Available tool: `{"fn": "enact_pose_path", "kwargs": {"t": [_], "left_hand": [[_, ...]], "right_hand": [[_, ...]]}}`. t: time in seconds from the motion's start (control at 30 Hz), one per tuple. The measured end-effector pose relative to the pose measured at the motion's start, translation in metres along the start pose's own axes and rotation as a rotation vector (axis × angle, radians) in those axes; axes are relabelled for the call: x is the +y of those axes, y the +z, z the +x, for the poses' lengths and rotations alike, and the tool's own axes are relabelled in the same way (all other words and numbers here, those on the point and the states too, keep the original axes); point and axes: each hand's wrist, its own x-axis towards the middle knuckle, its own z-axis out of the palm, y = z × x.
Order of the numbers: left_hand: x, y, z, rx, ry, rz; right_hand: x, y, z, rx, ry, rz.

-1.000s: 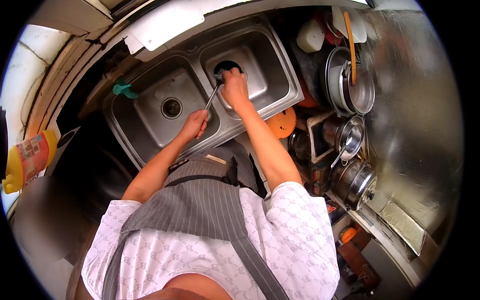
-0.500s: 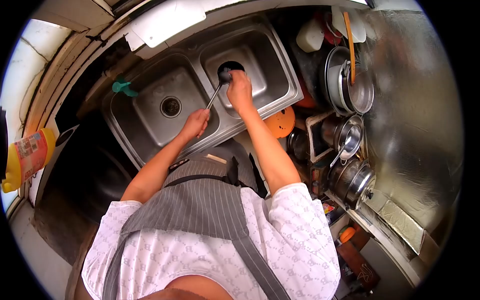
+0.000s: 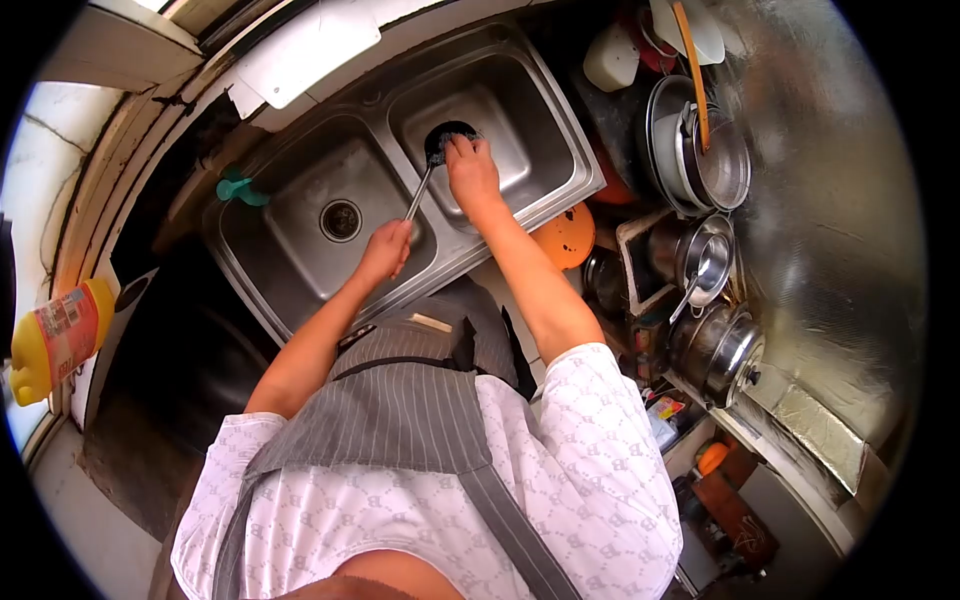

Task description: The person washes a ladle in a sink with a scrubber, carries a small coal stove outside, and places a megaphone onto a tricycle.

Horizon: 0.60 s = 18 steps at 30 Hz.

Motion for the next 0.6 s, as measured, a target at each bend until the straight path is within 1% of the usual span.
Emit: {"fn": "enact_pose_path", "kwargs": {"t": [0.07,0.13,0.17,0.2,0.23,0.27,0.33,0.37,0.43,0.47,0.5,0.53,0.57,0.6], "left_hand": [[0.002,0.0,0.0,0.021,-0.01,0.021],[0.001,-0.002,0.005,0.009,-0.006,0.102],[-0.009,-0.002,0.01,0.003,-0.003,0.109],[-0.03,-0.002,0.011,0.085,0.161,0.276],[-0.029,-0.005,0.02,0.177,0.35,0.443],[-0.032,-0.002,0.021,0.181,0.192,0.358],[-0.001,-0.002,0.005,0.133,0.11,0.35],[-0.006,0.001,-0.009,0.121,0.086,0.351],[0.006,0.001,0.002,0.127,-0.017,0.249],[0.011,0.001,0.0,0.127,-0.019,0.252],[0.016,0.001,-0.006,0.109,-0.029,0.244],[0.019,0.0,-0.006,0.093,-0.03,0.236],[0.009,0.0,0.001,0.095,-0.027,0.24],[-0.01,0.0,0.01,0.12,0.07,0.265]], "right_hand": [[0.0,0.018,-0.015,0.005,0.043,0.005],[-0.006,0.027,-0.032,-0.118,0.356,0.134],[-0.009,0.031,-0.041,-0.111,0.362,0.132],[-0.017,0.031,-0.058,-0.074,0.355,0.227],[-0.025,0.025,-0.055,-0.021,0.327,0.32],[-0.026,0.013,-0.057,0.001,0.395,0.363],[-0.016,-0.014,-0.051,-0.022,0.44,0.297],[-0.008,-0.026,-0.044,0.001,0.424,0.339],[0.009,-0.034,-0.02,0.101,0.259,0.239],[0.012,-0.033,-0.014,0.132,0.173,0.203],[0.012,-0.029,-0.013,0.129,0.18,0.206],[0.01,-0.021,-0.007,0.11,0.113,0.192],[0.007,-0.013,-0.002,0.093,0.044,0.177],[0.005,-0.001,-0.003,0.096,0.043,0.181]]}}
